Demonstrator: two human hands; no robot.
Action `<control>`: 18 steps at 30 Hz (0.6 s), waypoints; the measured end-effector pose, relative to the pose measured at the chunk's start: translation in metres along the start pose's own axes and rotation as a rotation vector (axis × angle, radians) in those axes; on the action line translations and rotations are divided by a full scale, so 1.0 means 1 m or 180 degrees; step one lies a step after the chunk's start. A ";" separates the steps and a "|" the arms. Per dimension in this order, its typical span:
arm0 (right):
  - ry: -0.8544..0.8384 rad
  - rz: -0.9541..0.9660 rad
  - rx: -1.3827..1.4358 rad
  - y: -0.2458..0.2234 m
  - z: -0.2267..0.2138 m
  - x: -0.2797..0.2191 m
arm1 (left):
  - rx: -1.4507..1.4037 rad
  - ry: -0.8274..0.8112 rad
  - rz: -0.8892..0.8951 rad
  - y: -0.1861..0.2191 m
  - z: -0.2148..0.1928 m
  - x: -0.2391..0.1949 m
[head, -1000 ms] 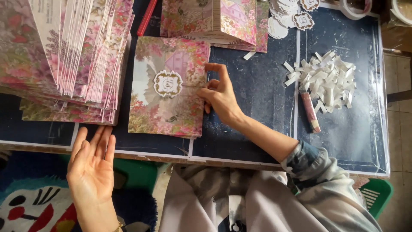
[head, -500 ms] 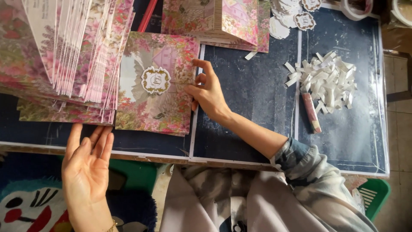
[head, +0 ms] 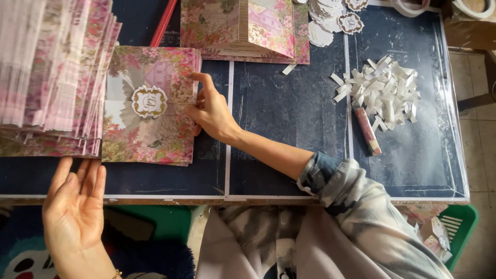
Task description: The person is sitting at a table and decorating floral-patterned cards. They use a craft knife to cut a small decorative paper piece and then attach it to the center of a card. The person repeats this process for multiple cards, stacking the finished ones to the side.
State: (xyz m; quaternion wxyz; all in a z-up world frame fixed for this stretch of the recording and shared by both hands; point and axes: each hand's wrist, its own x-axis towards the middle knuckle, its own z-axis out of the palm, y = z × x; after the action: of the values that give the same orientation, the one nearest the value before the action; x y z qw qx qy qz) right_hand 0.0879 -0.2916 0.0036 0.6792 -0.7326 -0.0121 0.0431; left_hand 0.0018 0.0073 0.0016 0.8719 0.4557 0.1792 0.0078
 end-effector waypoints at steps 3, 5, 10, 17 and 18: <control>0.0013 -0.0089 -0.0061 -0.002 0.009 0.009 | 0.0007 0.0140 0.0057 0.007 -0.006 0.006; 0.0012 -0.0039 -0.0084 -0.001 0.012 0.017 | -0.0038 0.0081 0.0062 0.006 -0.010 0.017; 0.0032 -0.0016 -0.0164 0.010 0.017 0.034 | 0.0044 0.0148 0.0055 -0.001 -0.016 0.036; -0.0131 -0.0086 -0.0232 0.011 0.010 0.035 | 0.0017 0.1276 0.0426 -0.017 0.022 0.020; -0.0094 -0.0081 -0.0220 0.014 0.004 0.032 | 0.0040 0.1246 0.0413 -0.030 0.025 0.011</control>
State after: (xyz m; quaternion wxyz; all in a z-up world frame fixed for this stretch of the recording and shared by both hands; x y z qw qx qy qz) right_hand 0.1194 -0.2866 -0.0116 0.6536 -0.7548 -0.0330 0.0449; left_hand 0.0156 -0.0283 -0.0126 0.8152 0.4615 0.3155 0.1513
